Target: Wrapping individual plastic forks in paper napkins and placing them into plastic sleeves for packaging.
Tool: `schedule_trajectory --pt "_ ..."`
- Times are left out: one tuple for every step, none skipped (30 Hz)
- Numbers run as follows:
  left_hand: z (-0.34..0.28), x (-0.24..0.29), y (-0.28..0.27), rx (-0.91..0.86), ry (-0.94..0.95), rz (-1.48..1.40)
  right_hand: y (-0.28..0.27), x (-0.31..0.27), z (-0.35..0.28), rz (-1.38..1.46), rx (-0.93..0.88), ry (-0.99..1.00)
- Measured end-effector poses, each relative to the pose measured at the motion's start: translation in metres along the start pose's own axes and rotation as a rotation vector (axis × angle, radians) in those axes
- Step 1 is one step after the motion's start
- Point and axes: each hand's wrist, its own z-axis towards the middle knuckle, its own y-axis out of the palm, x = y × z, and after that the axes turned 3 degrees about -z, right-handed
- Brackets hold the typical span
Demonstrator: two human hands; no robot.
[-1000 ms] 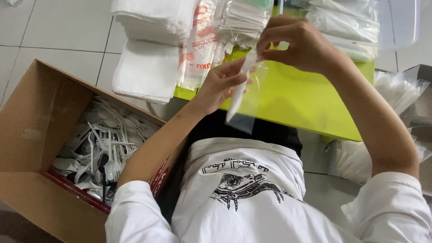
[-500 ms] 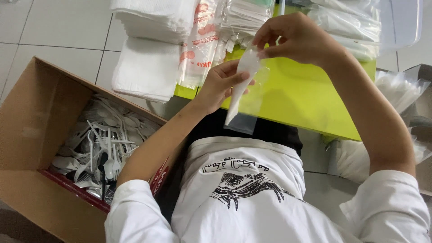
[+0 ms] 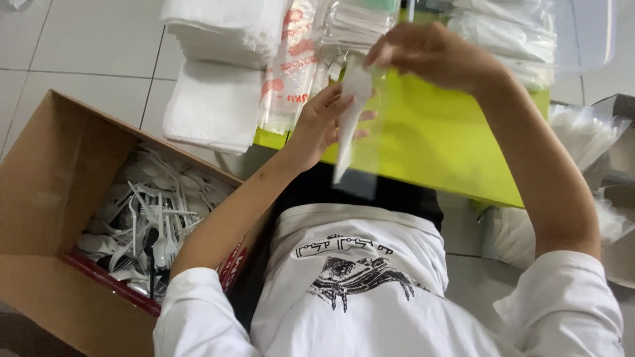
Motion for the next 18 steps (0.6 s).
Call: schedule_trajectory --pt "-0.001 0.001 0.003 -0.004 -0.001 0.002 0.001 -0.002 -0.001 -0.001 0.004 0.001" --pt "-0.001 0.002 0.006 -0.003 0.003 0.007 0.001 -0.004 -0.003 -0.007 0.001 0.042" --pt "-0.002 0.001 0.009 -0.001 0.002 0.011 0.003 -0.005 -0.006 -0.009 -0.003 0.086" --pt "-0.004 0.0 0.012 -0.005 -0.002 0.013 0.004 -0.003 -0.008 -0.007 0.002 0.089" --pt "-0.004 -0.001 0.015 0.01 0.015 0.056 0.004 -0.001 -0.009 -0.05 -0.008 0.057" --pt "-0.004 -0.001 0.018 0.024 0.032 0.098 0.003 0.001 -0.01 -0.093 -0.018 0.025" --pt "-0.001 -0.001 0.02 0.018 0.033 0.099 0.002 0.004 -0.012 -0.097 -0.013 0.028" --pt "0.002 -0.001 0.022 0.051 0.045 0.143 0.001 0.006 -0.014 0.05 0.044 -0.04" --pt "0.007 -0.002 0.024 0.082 0.061 0.186 -0.001 0.009 -0.015 0.192 0.101 -0.109" --pt "0.014 0.005 0.03 0.074 0.066 0.185 -0.004 0.012 -0.017 0.184 0.104 -0.109" --pt "0.023 0.01 0.037 0.113 0.073 0.239 -0.007 0.015 -0.02 0.26 0.234 -0.232" --pt "0.031 0.016 0.044 0.151 0.081 0.292 -0.01 0.018 -0.024 0.335 0.363 -0.357" --pt "0.04 0.023 0.055 0.14 0.08 0.288 -0.016 0.02 -0.032 0.327 0.368 -0.351" --pt "0.049 0.031 0.066 0.05 0.141 0.22 -0.024 0.021 -0.04 0.358 0.341 -0.303" --pt "0.059 0.041 0.078 -0.047 0.202 0.156 -0.032 0.022 -0.048 0.386 0.321 -0.259" --pt "0.073 0.043 0.084 -0.064 0.203 0.158 -0.04 0.025 -0.056 0.375 0.334 -0.258" --pt "0.087 0.044 0.089 -0.056 0.253 0.108 -0.046 0.029 -0.064 0.329 0.316 -0.205" --pt "0.101 0.045 0.095 -0.047 0.303 0.058 -0.053 0.033 -0.072 0.283 0.299 -0.151"
